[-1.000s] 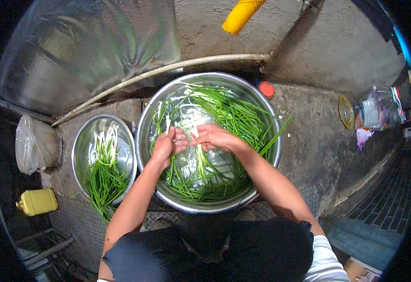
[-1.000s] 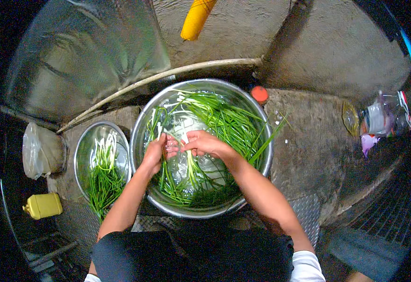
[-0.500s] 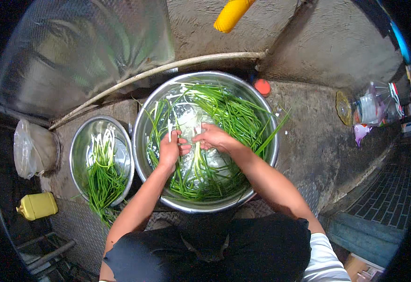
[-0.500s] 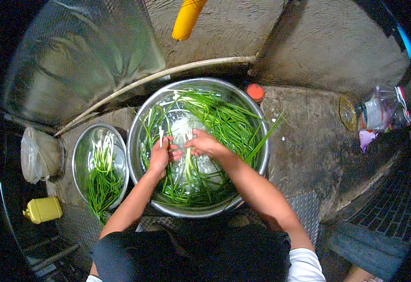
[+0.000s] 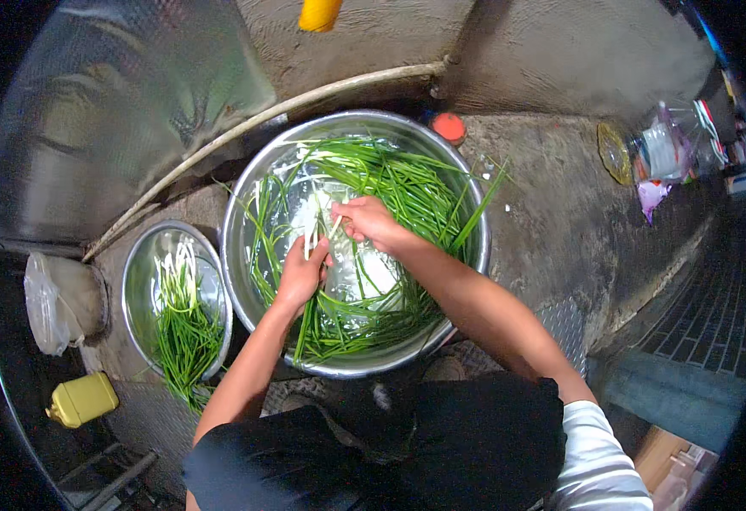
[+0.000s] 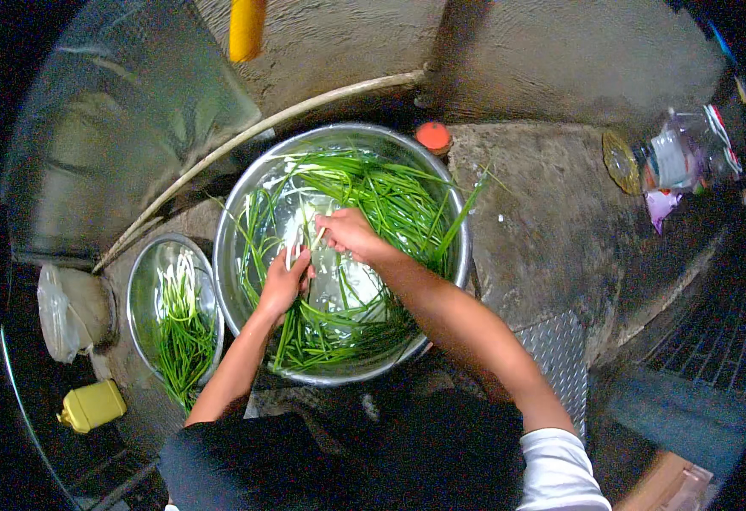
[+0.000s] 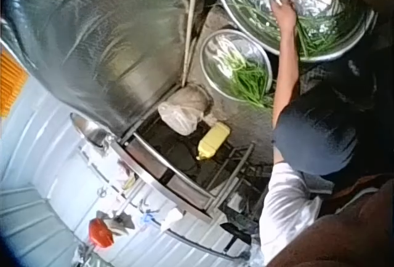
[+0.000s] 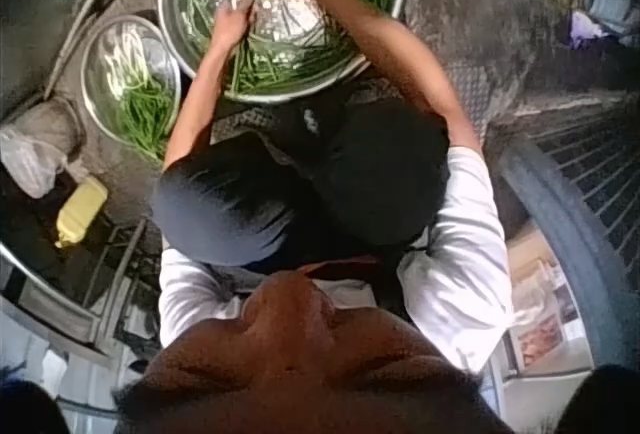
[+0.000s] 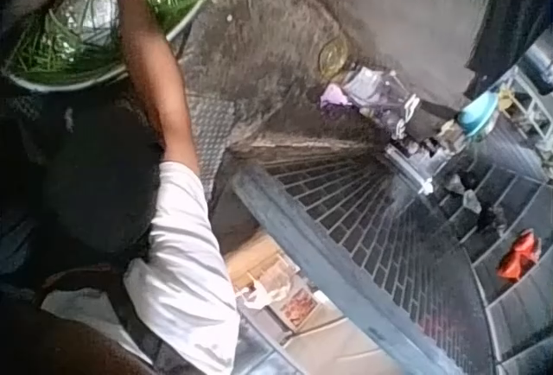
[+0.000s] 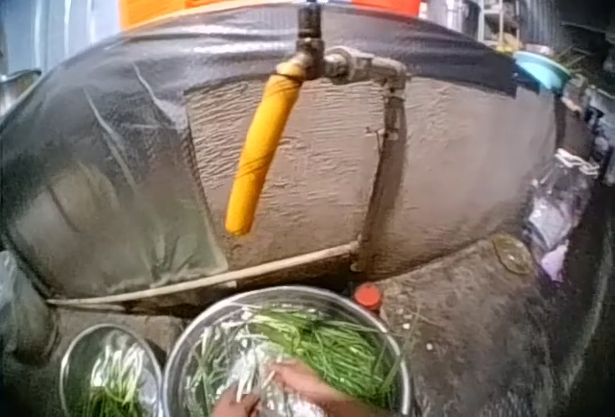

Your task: Washing and cleaning green onions in a metal basin of water.

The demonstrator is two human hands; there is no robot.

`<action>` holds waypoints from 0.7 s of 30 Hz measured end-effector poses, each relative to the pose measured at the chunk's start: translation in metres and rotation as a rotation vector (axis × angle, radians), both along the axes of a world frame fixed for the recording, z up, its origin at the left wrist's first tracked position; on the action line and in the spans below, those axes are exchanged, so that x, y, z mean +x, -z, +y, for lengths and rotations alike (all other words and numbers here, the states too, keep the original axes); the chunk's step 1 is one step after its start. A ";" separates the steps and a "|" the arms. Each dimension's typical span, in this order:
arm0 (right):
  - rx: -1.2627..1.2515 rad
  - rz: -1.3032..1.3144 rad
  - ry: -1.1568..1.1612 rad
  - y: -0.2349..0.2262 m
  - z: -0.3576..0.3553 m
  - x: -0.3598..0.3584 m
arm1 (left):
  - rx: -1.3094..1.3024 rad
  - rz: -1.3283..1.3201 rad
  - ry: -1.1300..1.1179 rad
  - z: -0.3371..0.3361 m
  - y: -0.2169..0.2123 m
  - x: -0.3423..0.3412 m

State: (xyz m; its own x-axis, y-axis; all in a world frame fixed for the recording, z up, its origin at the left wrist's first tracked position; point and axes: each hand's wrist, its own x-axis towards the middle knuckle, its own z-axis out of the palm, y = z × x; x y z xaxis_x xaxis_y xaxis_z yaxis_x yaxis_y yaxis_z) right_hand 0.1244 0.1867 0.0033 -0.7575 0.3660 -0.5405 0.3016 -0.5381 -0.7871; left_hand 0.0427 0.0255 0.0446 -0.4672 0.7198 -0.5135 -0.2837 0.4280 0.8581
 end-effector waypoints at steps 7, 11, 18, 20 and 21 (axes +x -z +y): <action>0.063 -0.112 0.390 -0.003 0.015 -0.001 | -0.040 -0.008 0.046 -0.009 -0.012 0.002; 0.063 0.014 0.251 0.008 0.012 -0.005 | 0.038 -0.150 0.001 -0.013 -0.006 -0.006; 0.002 0.011 0.049 0.011 -0.010 -0.002 | 0.003 -0.180 0.014 -0.010 0.008 -0.013; 0.016 -0.027 0.067 0.014 -0.009 -0.003 | -0.030 -0.170 0.036 -0.010 0.010 -0.014; 0.089 -0.061 0.089 0.011 -0.009 -0.004 | -0.019 -0.205 0.027 -0.013 0.011 -0.017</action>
